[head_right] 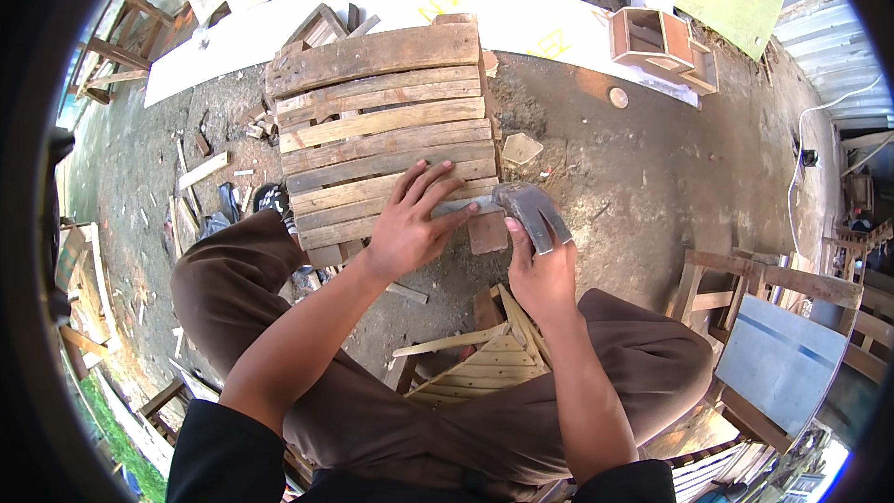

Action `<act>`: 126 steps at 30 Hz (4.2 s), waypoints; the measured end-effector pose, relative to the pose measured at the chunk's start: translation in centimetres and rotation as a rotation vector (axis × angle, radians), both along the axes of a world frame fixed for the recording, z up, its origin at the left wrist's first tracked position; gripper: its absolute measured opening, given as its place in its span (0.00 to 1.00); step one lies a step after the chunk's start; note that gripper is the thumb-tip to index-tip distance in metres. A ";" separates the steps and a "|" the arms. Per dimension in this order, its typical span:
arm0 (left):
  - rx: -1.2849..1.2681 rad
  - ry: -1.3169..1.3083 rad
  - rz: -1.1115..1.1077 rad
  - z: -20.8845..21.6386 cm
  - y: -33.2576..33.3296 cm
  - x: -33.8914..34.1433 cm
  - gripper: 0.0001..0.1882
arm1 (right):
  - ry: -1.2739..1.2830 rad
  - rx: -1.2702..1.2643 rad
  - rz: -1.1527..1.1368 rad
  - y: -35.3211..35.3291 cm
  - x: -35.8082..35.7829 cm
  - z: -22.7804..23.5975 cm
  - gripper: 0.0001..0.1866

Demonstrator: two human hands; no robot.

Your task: The person assembles a wooden crate by placing slats on a base and securing them with nails using a hammer. They repeatedly pick up slats, align them, and hammer nails to fasten the structure.

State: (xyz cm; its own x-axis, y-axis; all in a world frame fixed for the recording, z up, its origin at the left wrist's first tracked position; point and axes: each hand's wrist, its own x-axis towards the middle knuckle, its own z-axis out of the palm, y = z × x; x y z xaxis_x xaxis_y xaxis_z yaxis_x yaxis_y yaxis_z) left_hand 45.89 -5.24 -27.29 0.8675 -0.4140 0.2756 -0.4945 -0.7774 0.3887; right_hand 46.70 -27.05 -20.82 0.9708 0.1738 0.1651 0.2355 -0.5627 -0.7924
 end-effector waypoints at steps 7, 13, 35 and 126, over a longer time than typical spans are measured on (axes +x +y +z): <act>-0.019 0.020 -0.003 0.0 0.1 -0.1 0.32 | -0.199 -0.028 0.001 0.8 0.7 1.8 0.08; -0.019 0.014 -0.026 0.1 0.3 0.2 0.33 | 0.252 -0.306 0.028 0.2 -0.4 1.3 0.10; -0.011 -0.048 0.005 -0.5 0.0 0.3 0.30 | 0.218 -0.288 0.005 -0.3 -0.2 1.4 0.15; -0.140 -0.115 -0.020 -0.9 -0.1 0.3 0.09 | -0.270 -0.076 -0.111 -1.9 0.1 10.5 0.12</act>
